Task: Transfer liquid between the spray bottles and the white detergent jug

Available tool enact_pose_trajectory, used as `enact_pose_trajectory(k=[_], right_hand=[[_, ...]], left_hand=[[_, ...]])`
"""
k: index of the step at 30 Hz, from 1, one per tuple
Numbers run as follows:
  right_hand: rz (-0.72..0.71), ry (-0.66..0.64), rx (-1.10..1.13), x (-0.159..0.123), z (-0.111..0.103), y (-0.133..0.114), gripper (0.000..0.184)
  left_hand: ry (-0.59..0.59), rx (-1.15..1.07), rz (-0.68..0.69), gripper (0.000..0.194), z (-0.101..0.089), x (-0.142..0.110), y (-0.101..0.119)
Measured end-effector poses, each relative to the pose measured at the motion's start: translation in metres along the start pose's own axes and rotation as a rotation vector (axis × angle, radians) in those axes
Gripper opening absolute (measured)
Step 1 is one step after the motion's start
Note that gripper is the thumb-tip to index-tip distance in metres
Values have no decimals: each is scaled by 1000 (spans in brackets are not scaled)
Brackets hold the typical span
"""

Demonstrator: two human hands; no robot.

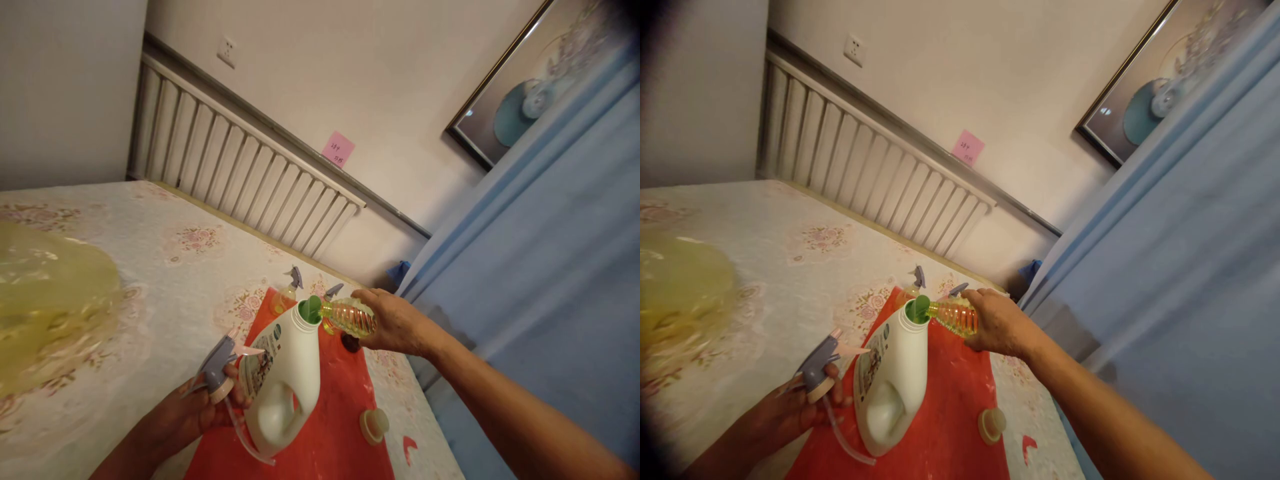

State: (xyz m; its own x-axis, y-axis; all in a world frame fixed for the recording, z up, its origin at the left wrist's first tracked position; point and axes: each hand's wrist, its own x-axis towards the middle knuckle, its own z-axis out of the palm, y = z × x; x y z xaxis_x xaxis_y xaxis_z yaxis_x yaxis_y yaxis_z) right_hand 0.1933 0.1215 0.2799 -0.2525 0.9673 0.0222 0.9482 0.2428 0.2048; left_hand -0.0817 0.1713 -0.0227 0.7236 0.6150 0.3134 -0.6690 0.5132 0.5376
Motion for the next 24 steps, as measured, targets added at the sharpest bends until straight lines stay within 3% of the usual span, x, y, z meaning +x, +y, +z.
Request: enact_pose_trajectory(k=[24], right_hand=[[-51,-46,-225,6,-16,-13,63]], left_hand=[[17,-9,-25,29,8,0,5]])
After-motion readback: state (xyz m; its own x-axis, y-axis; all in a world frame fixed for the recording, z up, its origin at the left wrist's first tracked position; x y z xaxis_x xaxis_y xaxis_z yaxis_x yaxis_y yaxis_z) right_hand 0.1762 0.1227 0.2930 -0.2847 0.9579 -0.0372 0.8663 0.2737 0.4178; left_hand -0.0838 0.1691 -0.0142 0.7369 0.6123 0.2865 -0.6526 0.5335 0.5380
